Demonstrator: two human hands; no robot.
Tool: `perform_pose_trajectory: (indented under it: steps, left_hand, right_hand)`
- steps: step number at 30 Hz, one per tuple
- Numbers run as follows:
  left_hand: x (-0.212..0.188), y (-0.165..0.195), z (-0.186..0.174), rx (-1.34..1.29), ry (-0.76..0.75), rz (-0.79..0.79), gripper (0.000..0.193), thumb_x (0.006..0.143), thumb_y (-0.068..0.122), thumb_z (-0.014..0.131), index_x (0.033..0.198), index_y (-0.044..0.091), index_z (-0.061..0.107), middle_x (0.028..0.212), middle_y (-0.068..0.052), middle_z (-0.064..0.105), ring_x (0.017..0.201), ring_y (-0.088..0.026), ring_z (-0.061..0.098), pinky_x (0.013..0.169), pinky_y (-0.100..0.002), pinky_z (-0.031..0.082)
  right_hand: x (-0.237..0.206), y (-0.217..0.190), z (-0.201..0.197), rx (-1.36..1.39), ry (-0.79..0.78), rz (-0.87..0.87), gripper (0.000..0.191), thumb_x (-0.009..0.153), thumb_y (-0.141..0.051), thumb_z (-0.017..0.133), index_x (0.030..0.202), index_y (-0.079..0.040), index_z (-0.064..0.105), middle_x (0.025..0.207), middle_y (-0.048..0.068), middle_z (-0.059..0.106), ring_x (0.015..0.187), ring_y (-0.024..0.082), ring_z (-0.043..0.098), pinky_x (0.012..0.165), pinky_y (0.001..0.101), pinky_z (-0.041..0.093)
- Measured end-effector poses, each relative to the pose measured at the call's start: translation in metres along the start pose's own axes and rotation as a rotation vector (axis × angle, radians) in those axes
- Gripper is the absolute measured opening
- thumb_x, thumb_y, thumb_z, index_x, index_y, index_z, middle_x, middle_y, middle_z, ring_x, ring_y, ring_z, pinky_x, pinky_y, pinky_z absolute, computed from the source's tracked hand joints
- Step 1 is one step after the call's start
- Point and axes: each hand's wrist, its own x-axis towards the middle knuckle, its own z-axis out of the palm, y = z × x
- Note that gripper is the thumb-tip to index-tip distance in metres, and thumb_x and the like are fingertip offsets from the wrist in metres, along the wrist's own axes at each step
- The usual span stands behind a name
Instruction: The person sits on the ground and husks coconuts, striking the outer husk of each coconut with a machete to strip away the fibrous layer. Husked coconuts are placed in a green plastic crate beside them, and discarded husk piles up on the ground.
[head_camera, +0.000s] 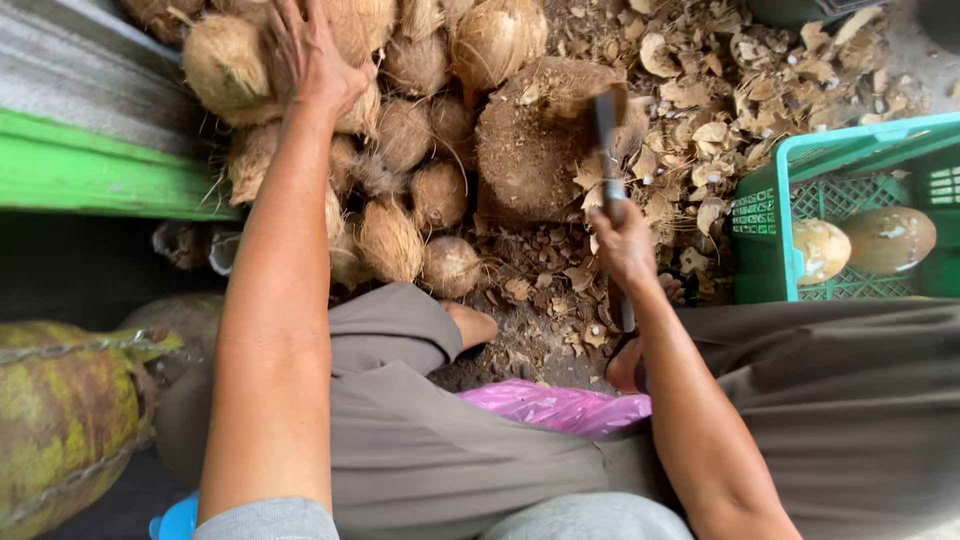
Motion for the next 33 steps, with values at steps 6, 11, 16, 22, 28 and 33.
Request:
perform_pose_trajectory:
  steps: [6,11,16,22,28,33]
  left_hand:
    - [0.02,0.004,0.013,0.15,0.079,-0.045,0.125,0.059,0.024,0.096,0.16,0.011,0.023,0.159,-0.036,0.019,0.148,-0.054,0.026,0.119,-0.07,0.021]
    - [0.005,0.008,0.012,-0.027,0.264,0.016,0.12,0.06,0.023,0.095,0.161,0.017,0.03,0.16,-0.031,0.027,0.146,-0.052,0.031,0.116,-0.061,0.034]
    - [-0.008,0.036,0.004,-0.079,0.421,0.151,0.122,0.065,0.054,0.101,0.157,0.018,0.03,0.156,-0.023,0.037,0.145,-0.04,0.041,0.119,-0.059,0.037]
    - [-0.058,0.127,0.037,-0.662,-0.016,0.269,0.129,0.055,0.044,0.099,0.157,0.018,0.024,0.153,-0.018,0.042,0.138,-0.028,0.051,0.108,-0.05,0.048]
    - [-0.148,0.19,0.104,-0.309,-0.073,0.712,0.131,0.058,0.047,0.09,0.163,0.023,0.015,0.156,-0.014,0.039,0.149,-0.035,0.037,0.127,-0.056,0.029]
    - [-0.153,0.189,0.119,-0.513,0.016,0.383,0.094,0.091,0.074,0.053,0.163,0.02,0.024,0.16,-0.024,0.037,0.145,-0.039,0.041,0.118,-0.061,0.032]
  right_hand:
    - [-0.015,-0.01,-0.073,0.161,0.06,-0.141,0.02,0.101,-0.026,0.064,0.097,-0.011,0.051,0.069,0.0,0.054,0.051,0.011,0.051,0.042,0.0299,0.048]
    - [-0.013,0.004,-0.075,-0.075,-0.318,-0.125,0.022,0.091,-0.024,0.075,0.088,-0.008,0.06,0.061,0.002,0.055,0.048,0.012,0.051,0.042,0.0294,0.042]
    - [-0.003,0.021,-0.081,-0.225,-0.317,-0.059,0.022,0.083,-0.025,0.081,0.097,-0.012,0.07,0.062,0.0,0.059,0.05,0.012,0.052,0.043,0.0287,0.04]
    - [-0.01,-0.004,-0.084,0.003,0.075,-0.091,0.037,0.102,-0.037,0.071,0.091,-0.006,0.054,0.068,-0.001,0.052,0.055,0.011,0.047,0.047,0.03,0.041]
    - [-0.044,-0.035,-0.072,0.057,0.037,-0.28,0.025,0.1,-0.027,0.067,0.094,-0.009,0.051,0.073,-0.001,0.049,0.06,0.012,0.048,0.05,0.0306,0.044]
    - [-0.075,-0.065,-0.07,0.267,0.049,-0.507,0.021,0.105,-0.027,0.064,0.105,-0.012,0.049,0.073,-0.002,0.049,0.057,0.008,0.052,0.048,0.026,0.047]
